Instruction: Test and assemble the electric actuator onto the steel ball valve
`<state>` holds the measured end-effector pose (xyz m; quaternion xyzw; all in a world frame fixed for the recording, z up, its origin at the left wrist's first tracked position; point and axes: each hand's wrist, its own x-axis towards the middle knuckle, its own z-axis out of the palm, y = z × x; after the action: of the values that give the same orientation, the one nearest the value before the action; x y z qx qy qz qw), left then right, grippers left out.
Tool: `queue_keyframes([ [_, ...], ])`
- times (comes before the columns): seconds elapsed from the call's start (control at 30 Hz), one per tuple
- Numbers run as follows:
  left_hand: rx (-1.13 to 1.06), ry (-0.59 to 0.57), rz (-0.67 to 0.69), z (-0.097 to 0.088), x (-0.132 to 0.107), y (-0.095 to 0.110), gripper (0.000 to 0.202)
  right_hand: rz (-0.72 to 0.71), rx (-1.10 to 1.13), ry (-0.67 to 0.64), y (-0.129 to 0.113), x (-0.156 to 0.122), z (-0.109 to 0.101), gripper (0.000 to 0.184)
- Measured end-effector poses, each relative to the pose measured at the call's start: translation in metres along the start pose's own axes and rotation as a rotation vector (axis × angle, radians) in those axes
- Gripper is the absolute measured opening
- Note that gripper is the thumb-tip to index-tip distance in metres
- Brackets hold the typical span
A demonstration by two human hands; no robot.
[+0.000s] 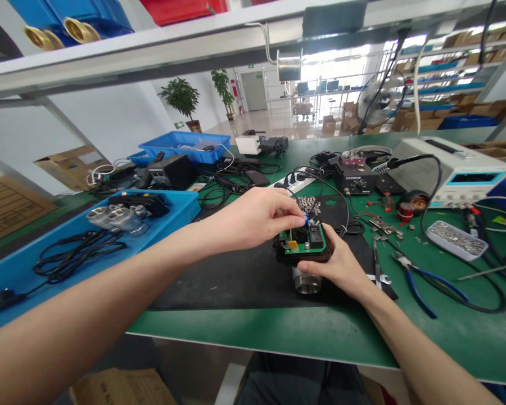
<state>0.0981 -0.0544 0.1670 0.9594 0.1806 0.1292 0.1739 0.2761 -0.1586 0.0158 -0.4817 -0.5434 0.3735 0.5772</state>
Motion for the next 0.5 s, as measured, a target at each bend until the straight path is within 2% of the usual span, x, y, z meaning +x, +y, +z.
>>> queue_keyframes([
  [0.5,0.026,-0.054,-0.012,0.0000,0.0012,-0.0040,0.016,0.005,-0.002,-0.011,0.0019,0.0003,-0.0003,0.078],
])
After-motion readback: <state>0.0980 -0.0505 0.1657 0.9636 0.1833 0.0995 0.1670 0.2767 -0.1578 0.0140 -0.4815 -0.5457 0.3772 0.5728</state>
